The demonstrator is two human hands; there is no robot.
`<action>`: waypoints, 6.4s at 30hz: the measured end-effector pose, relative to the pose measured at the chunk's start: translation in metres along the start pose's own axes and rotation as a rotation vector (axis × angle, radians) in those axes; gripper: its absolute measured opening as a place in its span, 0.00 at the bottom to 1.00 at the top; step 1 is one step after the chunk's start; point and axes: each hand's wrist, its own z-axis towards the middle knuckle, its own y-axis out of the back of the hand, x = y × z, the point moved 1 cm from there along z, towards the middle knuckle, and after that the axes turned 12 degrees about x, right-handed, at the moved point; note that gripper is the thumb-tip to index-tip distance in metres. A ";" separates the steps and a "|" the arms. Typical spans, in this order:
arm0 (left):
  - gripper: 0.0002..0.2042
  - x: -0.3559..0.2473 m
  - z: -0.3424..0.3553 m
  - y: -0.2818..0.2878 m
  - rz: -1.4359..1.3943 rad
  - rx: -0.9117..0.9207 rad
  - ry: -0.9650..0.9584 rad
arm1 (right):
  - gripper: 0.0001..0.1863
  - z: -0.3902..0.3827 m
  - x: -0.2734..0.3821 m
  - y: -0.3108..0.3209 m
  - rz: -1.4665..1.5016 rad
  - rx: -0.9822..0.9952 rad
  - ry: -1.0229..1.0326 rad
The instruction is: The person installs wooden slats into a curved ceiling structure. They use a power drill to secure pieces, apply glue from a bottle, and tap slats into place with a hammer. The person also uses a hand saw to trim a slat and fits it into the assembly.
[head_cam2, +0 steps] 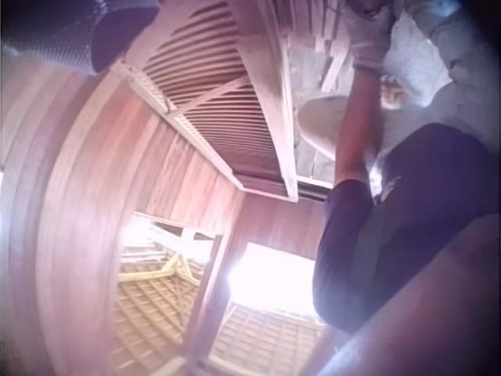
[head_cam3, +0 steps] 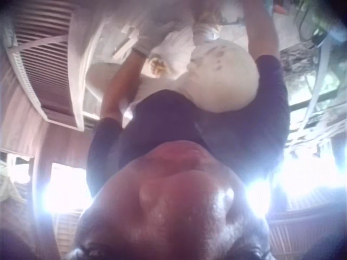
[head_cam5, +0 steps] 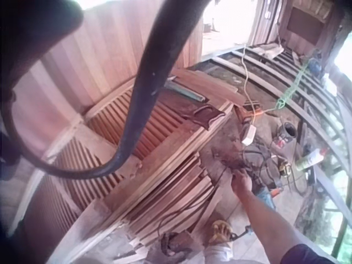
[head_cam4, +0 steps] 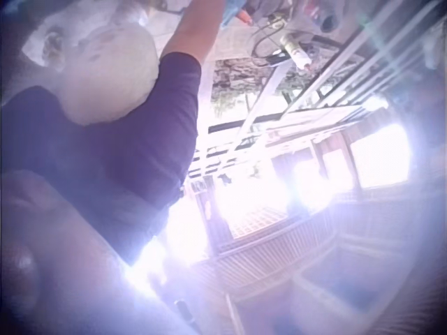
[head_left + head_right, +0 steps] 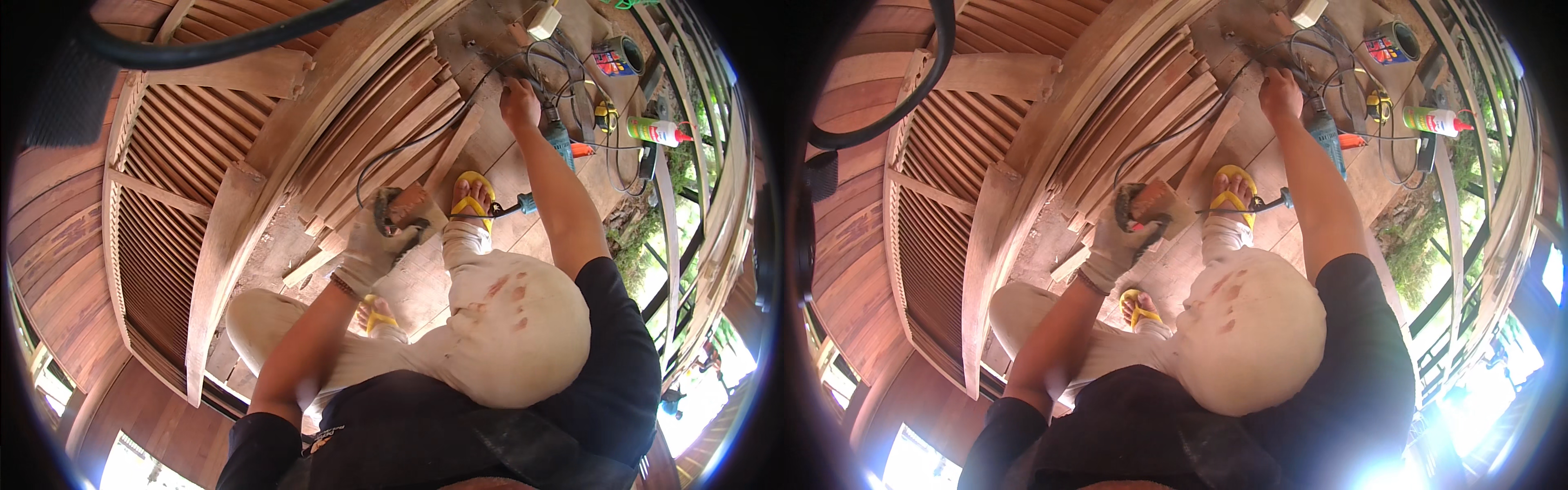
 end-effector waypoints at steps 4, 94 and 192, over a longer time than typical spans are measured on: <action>0.29 -0.004 -0.002 0.010 0.194 -0.134 -0.081 | 0.18 0.005 -0.005 0.001 -0.046 -0.066 -0.002; 0.10 0.038 0.083 0.046 -0.303 -0.296 -0.234 | 0.22 0.326 0.198 0.135 -0.336 -0.031 0.555; 0.09 0.034 0.247 -0.101 1.087 0.189 -0.854 | 0.22 -0.216 0.035 0.144 0.590 0.211 -0.287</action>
